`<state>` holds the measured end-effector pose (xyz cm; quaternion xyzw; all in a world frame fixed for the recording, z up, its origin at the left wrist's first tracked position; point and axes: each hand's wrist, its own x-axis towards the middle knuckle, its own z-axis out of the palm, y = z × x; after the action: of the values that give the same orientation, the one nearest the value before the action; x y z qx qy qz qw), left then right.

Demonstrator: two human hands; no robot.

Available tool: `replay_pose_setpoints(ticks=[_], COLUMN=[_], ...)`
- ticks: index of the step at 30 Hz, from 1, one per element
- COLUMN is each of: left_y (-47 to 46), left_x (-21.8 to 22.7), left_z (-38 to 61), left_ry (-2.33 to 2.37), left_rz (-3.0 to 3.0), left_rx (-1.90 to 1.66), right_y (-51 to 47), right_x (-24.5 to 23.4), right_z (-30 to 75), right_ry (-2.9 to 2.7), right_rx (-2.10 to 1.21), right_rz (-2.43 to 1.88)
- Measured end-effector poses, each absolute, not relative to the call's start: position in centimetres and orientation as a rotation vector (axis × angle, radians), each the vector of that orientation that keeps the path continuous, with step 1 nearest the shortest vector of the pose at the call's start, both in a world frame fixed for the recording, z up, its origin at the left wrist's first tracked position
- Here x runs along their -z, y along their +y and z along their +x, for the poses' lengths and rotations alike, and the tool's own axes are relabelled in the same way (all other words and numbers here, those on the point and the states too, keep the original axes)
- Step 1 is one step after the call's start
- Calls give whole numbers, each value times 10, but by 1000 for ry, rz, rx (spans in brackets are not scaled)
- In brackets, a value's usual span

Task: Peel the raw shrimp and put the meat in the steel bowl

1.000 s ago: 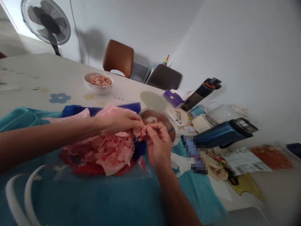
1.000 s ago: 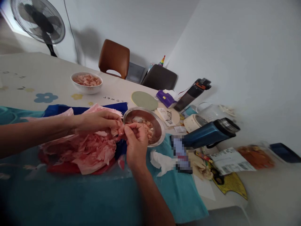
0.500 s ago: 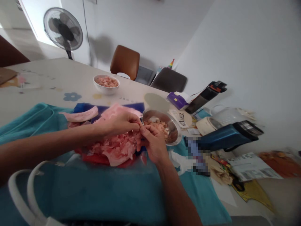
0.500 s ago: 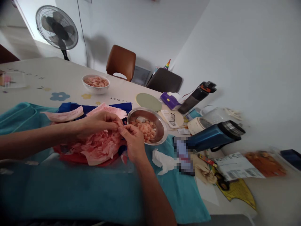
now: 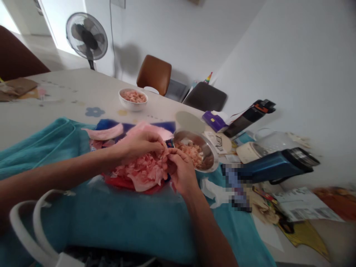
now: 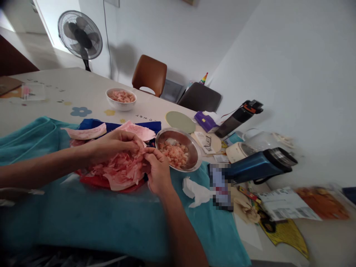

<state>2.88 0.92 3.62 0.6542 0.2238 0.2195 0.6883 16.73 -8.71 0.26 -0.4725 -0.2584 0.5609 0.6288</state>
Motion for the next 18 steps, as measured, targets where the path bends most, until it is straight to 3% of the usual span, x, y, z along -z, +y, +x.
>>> replay_pose_setpoints(ticks=[18], left_y=[1], left_x=[-33], left_z=[27], left_ry=[641], left_rz=[1848], left_rx=[-677], right_y=[-85], right_x=[3], right_z=[161], right_ry=[-618], right_rx=[-1296], right_rz=[-1086])
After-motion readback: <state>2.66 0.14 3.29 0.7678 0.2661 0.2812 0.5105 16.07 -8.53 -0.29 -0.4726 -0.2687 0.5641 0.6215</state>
